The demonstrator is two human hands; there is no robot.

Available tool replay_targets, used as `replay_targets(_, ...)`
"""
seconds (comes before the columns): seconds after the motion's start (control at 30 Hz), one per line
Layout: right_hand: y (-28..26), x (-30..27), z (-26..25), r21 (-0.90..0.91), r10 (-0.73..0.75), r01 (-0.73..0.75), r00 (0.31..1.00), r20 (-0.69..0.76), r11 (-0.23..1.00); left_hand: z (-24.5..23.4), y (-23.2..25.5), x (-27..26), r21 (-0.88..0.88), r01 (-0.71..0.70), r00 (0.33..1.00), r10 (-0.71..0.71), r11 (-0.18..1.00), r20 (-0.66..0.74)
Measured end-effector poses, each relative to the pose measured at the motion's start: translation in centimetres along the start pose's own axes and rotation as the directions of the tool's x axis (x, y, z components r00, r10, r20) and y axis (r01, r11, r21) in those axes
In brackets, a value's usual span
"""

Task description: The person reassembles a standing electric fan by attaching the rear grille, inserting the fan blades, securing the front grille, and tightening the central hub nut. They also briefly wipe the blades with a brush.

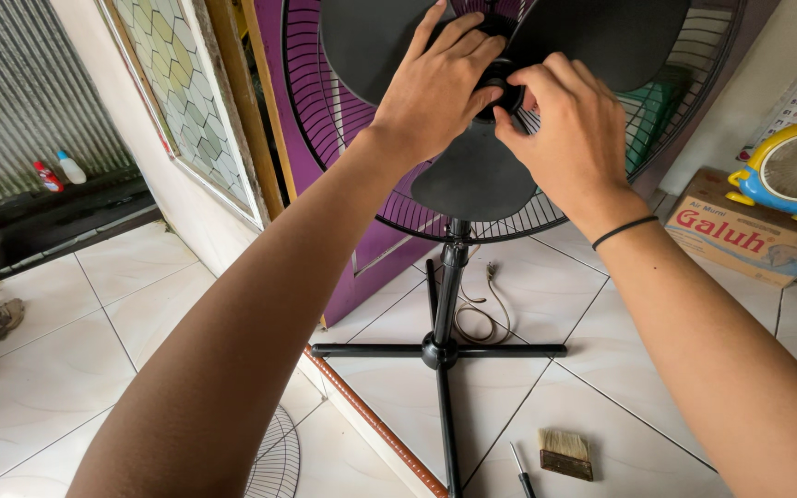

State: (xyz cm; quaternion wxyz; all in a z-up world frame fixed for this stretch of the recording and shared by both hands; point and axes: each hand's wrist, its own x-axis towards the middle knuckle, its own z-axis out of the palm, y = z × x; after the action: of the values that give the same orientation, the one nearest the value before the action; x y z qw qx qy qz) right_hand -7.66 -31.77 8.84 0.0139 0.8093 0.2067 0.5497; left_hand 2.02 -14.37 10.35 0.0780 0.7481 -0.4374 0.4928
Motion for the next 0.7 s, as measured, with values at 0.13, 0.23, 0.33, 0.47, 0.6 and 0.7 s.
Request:
replay_targets(0.13, -0.1, 0.1, -0.1, 0.005, -0.01, 0.01, 1.0, 0.002, 1.0, 0.0, 0.1, -0.2, -0.009, 0.012, 1.0, -0.013, 1.0, -0.016)
replay_targets(0.23, -0.2, 0.2, -0.1, 0.014, -0.013, 0.013, 1.0, 0.014, 1.0, 0.1, 0.1, -0.3, 0.007, -0.012, 0.998, 0.013, 1.0, -0.066)
replay_targets(0.33, -0.3, 0.3, 0.0, 0.013, -0.037, 0.037, 0.999, 0.013, 0.999, 0.2, 0.2, -0.5, -0.024, 0.021, 0.999, -0.022, 0.999, -0.043)
replay_targets(0.47, -1.3, 0.5, 0.2, 0.066, -0.062, 0.06, 0.998, 0.028, 0.996, -0.1, 0.4, -0.3, 0.044, -0.002, 0.998, 0.005, 0.999, -0.067)
replay_targets(0.6, -1.6, 0.7, -0.1, 0.229, -0.008, -0.007, 0.998, 0.064, 0.973, -0.2, 0.3, -0.5, -0.016, 0.018, 0.999, -0.018, 1.0, -0.043)
replay_targets(0.7, -1.3, 0.5, -0.5, 0.17, 0.078, -0.085, 0.996, 0.045, 0.982, -0.1, 0.3, -0.7, -0.057, 0.025, 0.998, -0.028, 0.998, -0.064)
